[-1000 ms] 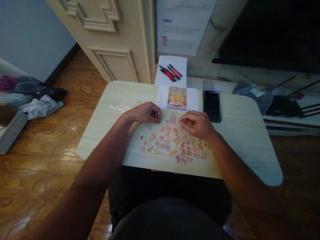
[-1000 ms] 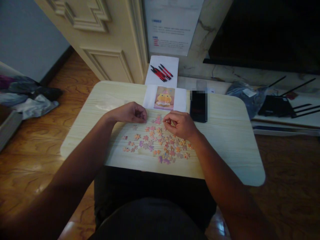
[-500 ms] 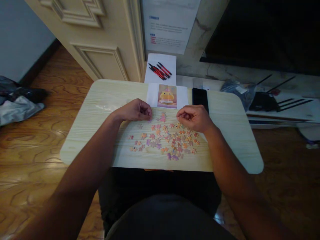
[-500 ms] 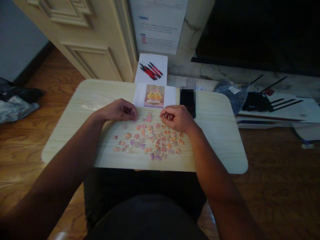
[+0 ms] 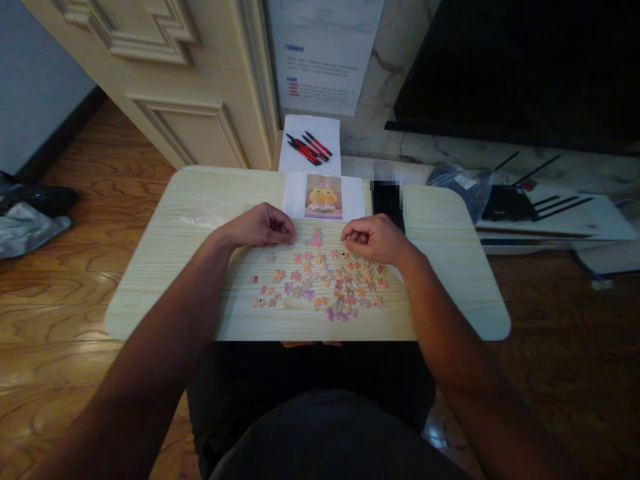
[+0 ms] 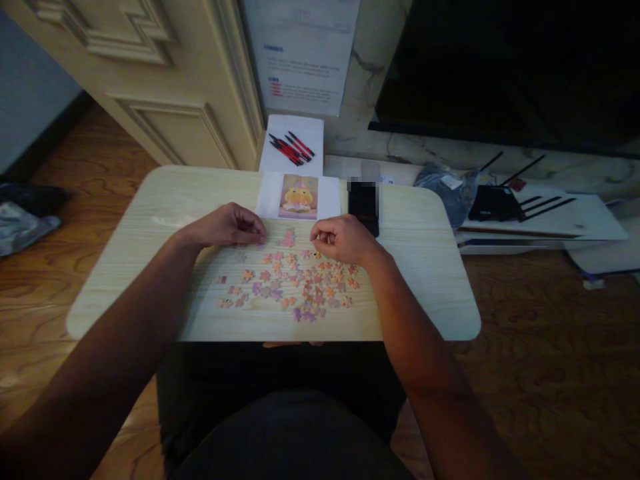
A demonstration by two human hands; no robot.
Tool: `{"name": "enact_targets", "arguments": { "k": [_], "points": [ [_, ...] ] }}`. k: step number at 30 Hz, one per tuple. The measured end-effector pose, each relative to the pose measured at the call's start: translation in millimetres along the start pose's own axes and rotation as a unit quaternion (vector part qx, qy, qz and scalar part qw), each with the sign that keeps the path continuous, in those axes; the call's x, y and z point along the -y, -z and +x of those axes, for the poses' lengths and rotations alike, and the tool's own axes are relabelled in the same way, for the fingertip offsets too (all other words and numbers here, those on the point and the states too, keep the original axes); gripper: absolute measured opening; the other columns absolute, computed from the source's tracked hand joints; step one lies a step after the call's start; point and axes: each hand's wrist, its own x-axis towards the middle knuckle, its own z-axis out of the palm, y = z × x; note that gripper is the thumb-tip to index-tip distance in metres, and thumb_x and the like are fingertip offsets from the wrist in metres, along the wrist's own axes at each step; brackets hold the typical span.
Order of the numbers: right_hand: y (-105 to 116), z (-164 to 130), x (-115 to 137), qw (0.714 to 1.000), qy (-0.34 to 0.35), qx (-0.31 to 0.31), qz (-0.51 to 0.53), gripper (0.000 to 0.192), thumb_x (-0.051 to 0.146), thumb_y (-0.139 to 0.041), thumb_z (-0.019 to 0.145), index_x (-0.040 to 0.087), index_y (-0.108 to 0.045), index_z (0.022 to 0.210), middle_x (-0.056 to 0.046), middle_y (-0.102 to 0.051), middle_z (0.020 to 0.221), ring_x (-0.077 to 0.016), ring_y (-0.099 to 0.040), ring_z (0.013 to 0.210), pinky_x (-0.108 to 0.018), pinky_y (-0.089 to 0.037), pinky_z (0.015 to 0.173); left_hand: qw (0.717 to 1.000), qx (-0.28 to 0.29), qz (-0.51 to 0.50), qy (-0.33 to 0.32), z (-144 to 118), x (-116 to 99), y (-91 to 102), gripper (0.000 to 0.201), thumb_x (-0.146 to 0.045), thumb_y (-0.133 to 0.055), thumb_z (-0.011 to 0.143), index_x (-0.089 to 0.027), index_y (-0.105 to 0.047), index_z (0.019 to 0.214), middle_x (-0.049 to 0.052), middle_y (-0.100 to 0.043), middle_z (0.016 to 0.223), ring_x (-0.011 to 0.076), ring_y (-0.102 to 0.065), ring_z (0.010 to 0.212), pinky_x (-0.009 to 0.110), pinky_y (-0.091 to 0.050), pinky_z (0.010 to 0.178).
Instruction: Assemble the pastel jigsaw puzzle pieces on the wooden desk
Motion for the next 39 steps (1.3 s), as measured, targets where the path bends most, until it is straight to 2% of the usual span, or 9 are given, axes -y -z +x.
{"name": "enact_targets", "arguments": {
  "k": [3, 8, 14, 19, 24, 29, 36, 39],
  "points": [
    [-0.6, 0.9, 2.9, 0.999, -0.022, 0.035, -0.006, 0.015, 0.028, -0.067, 0.092, 0.02, -0.08, 0.091, -0.001, -0.074, 0.075, -0.0138, -0.064, 0.067, -0.029, -0.048, 0.07, 1.0, 0.0, -0.003, -0.014, 0.1, 0.2, -0.1, 0.021, -0.034, -0.091, 0.078, -0.015, -0.086, 0.086, -0.001, -0.067, 0.057, 0.0064, -0.045, 0.043, 0.019, -0.033, 0.042],
    [3.5, 1.1, 5.9, 0.996, -0.046, 0.07, -0.006, 0.014, 0.028, -0.071, 0.092, 0.02, -0.082, 0.092, 0.001, -0.073, 0.072, -0.0129, -0.062, 0.065, -0.028, -0.045, 0.067, 1.0, 0.004, 0.003, 0.018, 0.4, 0.5, -0.2, 0.025, -0.038, -0.091, 0.078, -0.016, -0.085, 0.088, -0.001, -0.066, 0.058, 0.0084, -0.05, 0.042, 0.02, -0.037, 0.041],
    [23.8, -5.8, 12.5, 0.987, -0.097, 0.129, 0.006, 0.011, 0.025, -0.075, 0.091, 0.019, -0.084, 0.088, 0.002, -0.072, 0.067, -0.0121, -0.06, 0.06, -0.027, -0.043, 0.062, 1.0, 0.02, 0.013, 0.017, -1.8, -5.3, -0.6, 0.024, -0.038, -0.091, 0.078, -0.016, -0.083, 0.085, -0.002, -0.064, 0.057, 0.0086, -0.051, 0.044, 0.019, -0.038, 0.043],
    [37.2, -21.5, 15.8, 0.975, -0.146, 0.169, 0.003, 0.011, 0.015, -0.076, 0.086, 0.022, -0.084, 0.086, 0.003, -0.077, 0.07, -0.0137, -0.066, 0.061, -0.028, -0.045, 0.061, 0.999, 0.021, 0.022, 0.01, -1.5, -6.9, 0.1, 0.021, -0.035, -0.089, 0.078, -0.016, -0.082, 0.083, -0.002, -0.066, 0.06, 0.0081, -0.052, 0.045, 0.018, -0.041, 0.043],
    [30.6, -47.5, 24.9, 0.97, -0.197, 0.111, -0.087, 0.007, 0.022, -0.086, 0.087, 0.024, -0.082, 0.081, -0.001, -0.082, 0.078, -0.0184, -0.072, 0.068, -0.032, -0.047, 0.064, 0.999, 0.03, 0.004, 0.02, 2.3, -6.2, -0.3, 0.022, -0.034, -0.091, 0.077, -0.017, -0.081, 0.083, -0.002, -0.064, 0.057, 0.0088, -0.053, 0.043, 0.018, -0.042, 0.041],
    [12.6, -64.3, 36.0, 0.961, -0.219, 0.044, -0.165, 0.014, 0.026, -0.083, 0.095, 0.023, -0.076, 0.083, -0.002, -0.08, 0.082, -0.0194, -0.07, 0.072, -0.034, -0.045, 0.067, 0.999, 0.045, -0.002, 0.003, 4.5, -2.2, 1.1, 0.02, -0.033, -0.092, 0.078, -0.017, -0.081, 0.083, -0.002, -0.066, 0.057, 0.0083, -0.055, 0.042, 0.017, -0.043, 0.041],
    [1.8, -66.9, 45.2, 0.953, -0.198, 0.041, -0.228, 0.01, 0.02, -0.076, 0.099, 0.022, -0.074, 0.09, -0.005, -0.078, 0.091, -0.0228, -0.07, 0.084, -0.035, -0.044, 0.073, 0.999, 0.038, -0.01, 0.007, 10.3, -1.0, 2.5, 0.026, -0.037, -0.093, 0.079, -0.016, -0.08, 0.087, -0.001, -0.069, 0.058, 0.0092, -0.056, 0.04, 0.018, -0.043, 0.039],
    [-0.3, -67.9, 50.7, 0.948, -0.208, 0.043, -0.235, 0.01, 0.022, -0.074, 0.102, 0.022, -0.077, 0.092, -0.007, -0.077, 0.093, -0.0237, -0.069, 0.084, -0.037, -0.045, 0.074, 1.0, 0.015, -0.014, 0.0, 13.4, -2.9, -2.6, 0.028, -0.037, -0.094, 0.077, -0.016, -0.079, 0.086, -0.001, -0.067, 0.056, 0.009, -0.055, 0.039, 0.018, -0.042, 0.039]
  ]
}}
